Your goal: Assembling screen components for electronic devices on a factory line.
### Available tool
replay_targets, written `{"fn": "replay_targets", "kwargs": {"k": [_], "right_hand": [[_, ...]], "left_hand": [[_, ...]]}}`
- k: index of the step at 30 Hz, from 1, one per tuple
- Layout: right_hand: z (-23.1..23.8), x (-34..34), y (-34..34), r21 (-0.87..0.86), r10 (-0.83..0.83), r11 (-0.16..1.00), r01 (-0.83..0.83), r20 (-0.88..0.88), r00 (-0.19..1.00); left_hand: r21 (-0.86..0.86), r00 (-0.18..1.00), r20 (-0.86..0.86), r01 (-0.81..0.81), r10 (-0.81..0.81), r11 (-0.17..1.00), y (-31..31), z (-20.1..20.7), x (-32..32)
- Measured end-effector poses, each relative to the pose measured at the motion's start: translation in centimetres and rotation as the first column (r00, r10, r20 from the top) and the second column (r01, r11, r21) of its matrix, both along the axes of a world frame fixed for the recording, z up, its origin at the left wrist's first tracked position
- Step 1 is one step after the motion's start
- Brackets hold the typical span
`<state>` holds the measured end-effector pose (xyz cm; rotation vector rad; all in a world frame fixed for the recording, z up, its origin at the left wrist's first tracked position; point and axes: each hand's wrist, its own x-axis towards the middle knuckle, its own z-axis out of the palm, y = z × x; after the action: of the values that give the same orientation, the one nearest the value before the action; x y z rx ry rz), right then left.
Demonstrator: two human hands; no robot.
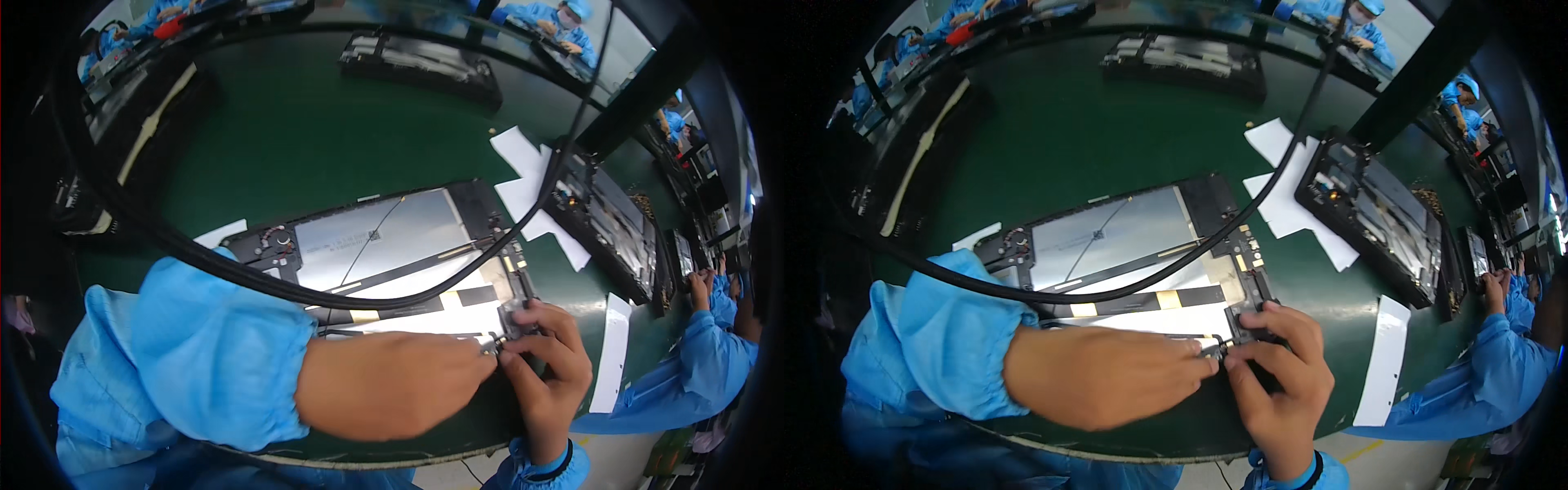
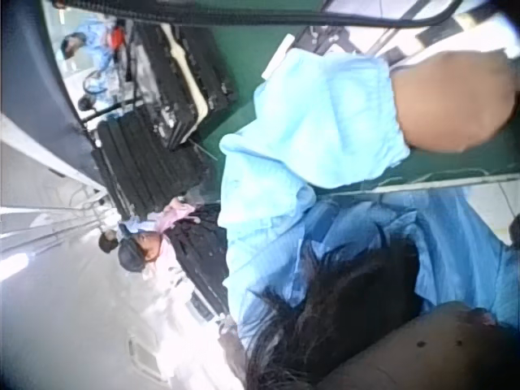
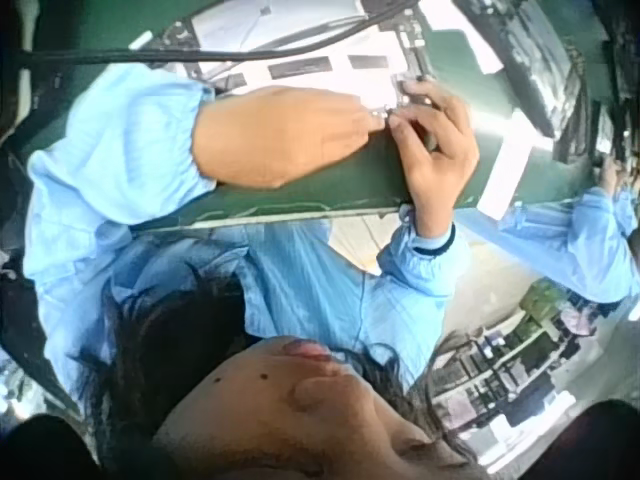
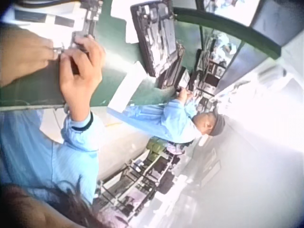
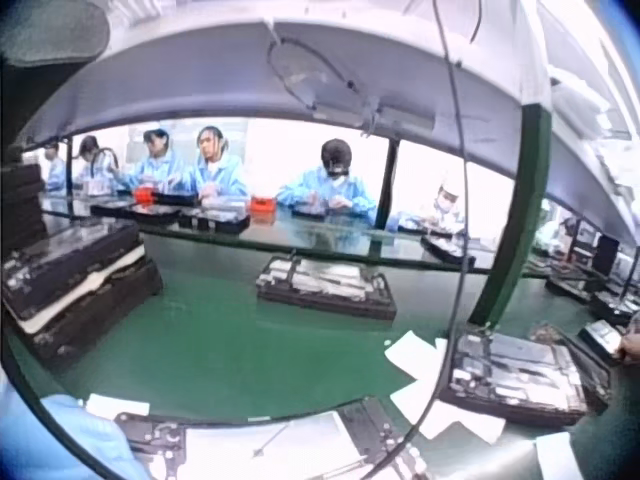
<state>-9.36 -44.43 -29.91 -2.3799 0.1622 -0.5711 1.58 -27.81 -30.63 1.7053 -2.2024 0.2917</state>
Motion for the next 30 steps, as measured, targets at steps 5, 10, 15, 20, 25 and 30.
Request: {"fn": "replay_targets", "kwargs": {"k": [5, 10, 15, 20, 25, 30], "right_hand": [[0.1, -4.7, 2.8, 0.045, -0.239, 0.971, 0.235, 0.128, 0.963], [1.4, -7.0, 11.8, -0.246, -0.214, 0.949, 0.197, -0.043, 0.976], [-0.1, -5.0, 15.5, 0.136, -0.272, 0.956, 0.259, 0.084, 0.959], [10.4, -0.9, 18.4, 0.714, -0.204, 0.635, -0.294, 0.522, 0.828], [14.1, 8.8, 22.4, 0.699, 0.233, 0.475, -0.535, 0.486, 0.842], [14.1, 17.3, 31.7, 0.682, 0.449, 0.388, -0.62, 0.448, 0.773]], "left_hand": [[0.057, 0.984, -0.135, -0.107, 0.114, 0.993, 2.9, 4.3, 3.3], [0.286, 0.878, -0.188, -0.379, 0.44, 0.88, 5.1, 3.6, 7.7], [0.09, 0.782, -0.473, -0.416, 0.406, 0.905, 7.5, 4.8, 5.9], [0.188, 0.601, -0.555, -0.583, 0.576, 0.79, 11.6, 14.4, 3.8], [0.19, 0.365, -0.457, -0.85, 0.811, 0.49, 23.4, 21.8, 7.6], [0.229, 0.084, -0.606, -0.934, 0.791, 0.275, 35.1, 20.2, 10.2]]}}
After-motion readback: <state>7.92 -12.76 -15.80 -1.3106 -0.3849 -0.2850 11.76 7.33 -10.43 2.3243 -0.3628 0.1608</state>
